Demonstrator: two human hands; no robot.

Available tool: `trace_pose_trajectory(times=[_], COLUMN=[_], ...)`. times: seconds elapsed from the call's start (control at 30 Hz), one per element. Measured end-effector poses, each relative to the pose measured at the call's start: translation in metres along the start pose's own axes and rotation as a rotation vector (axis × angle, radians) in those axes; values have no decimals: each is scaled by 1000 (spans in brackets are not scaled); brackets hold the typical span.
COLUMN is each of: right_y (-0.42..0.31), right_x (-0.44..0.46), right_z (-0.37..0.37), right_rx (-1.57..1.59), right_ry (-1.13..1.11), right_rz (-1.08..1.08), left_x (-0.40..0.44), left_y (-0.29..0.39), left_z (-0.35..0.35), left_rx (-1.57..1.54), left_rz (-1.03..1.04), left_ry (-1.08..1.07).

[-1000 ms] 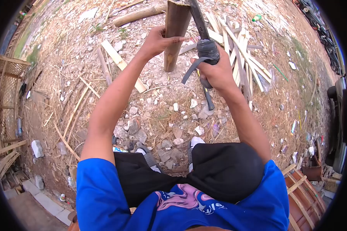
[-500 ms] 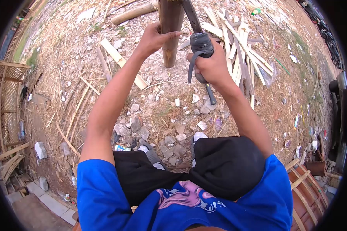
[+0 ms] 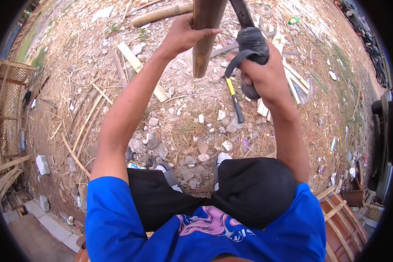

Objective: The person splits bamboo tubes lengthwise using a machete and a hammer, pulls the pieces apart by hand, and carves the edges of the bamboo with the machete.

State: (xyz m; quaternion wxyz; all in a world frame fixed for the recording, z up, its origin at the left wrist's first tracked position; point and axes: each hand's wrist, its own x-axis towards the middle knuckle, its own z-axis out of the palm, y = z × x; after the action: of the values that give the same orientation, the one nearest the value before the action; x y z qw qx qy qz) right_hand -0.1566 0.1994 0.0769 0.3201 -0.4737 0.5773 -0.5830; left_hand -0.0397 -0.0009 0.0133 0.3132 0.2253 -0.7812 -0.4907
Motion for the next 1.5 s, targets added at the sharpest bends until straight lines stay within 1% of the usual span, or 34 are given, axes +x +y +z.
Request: trace_pose_trajectory(times=[0.03,0.1,0.13,0.2,0.23,0.27,0.3,0.33,0.37,0.4,0.47,0.5,0.53,0.6,0.67,0.7,0.73,0.8,0.87,0.93,1.0,1.1,1.2,1.3,1.37,1.4,1.5], right_y=[-15,-44,-46,1,29,50,48,46,44,42,47,47,45,40,36,35,34,33,42,46,45,45,49,50,49,49,51], right_x=[-2,-6,-9,-7,-9,-5,-7,-8,-12,-17,-23,-24,-23,-19,-22,-23,-25,-34,-36,-37,-40,-45,-45,-44,-45,-44,-45], right_z=[-7,-23,-18,-18,-17,-14,-10,-6,-4,-1,4,7,10,13,8,6,3,3,6,6,5,-1,-1,2,3,3,-4], right_rx=[-35,-146,-145,-118,-103,-242,-193,-145,-148,-150,-151,-132,-113,-87,-85,-89,-94,-107,-83,-99,-159,-127,-154,-287,-305,-315,-200], right_ry=[3,-34,3,-7,-5,50,36,24,10,-3,-40,-23,-8,13,-10,-11,-12,-4,9,27,47,23,57,128,146,155,89], right_rz=[-35,76,-41,109,184,56,90,124,119,114,54,72,85,112,198,205,213,169,193,179,147,190,122,70,71,69,128], left_x=[0,8,9,7,-2,-7,-14,-21,-30,-37,-34,-33,-33,-25,-21,-19,-18,-15,-21,-19,-22,-25,-25,-25,-24,-25,-21], left_y=[34,65,58,36,17,-25,-65,-82,-81,-82,-80,-78,-76,-77,-77,-75,-73,-82,-90,-95,-93,-88,-84,-92,-97,-96,-93], left_z=[-3,-6,-2,5,5,14,24,28,30,37,41,43,44,41,37,32,27,24,29,30,30,33,38,38,37,38,40], left_rx=[10,-145,-183,-256,87,76,65,28,-11,-29,-129,-178,-188,-168,-133,-108,-46,-21,-5,0,40,106,99,94,58,88,163], left_rz=[-59,-65,11,165,24,15,8,-56,-127,-22,-126,-177,-161,-146,-153,-156,-198,-176,-170,-178,-186,-183,-165,-150,-117,-122,-128], left_ry=[-44,-39,-69,-124,-222,-161,-94,-166,-241,-182,-175,-168,-98,-86,-81,-70,-105,-106,-83,-105,-125,-126,-93,-69,-65,-64,-66])
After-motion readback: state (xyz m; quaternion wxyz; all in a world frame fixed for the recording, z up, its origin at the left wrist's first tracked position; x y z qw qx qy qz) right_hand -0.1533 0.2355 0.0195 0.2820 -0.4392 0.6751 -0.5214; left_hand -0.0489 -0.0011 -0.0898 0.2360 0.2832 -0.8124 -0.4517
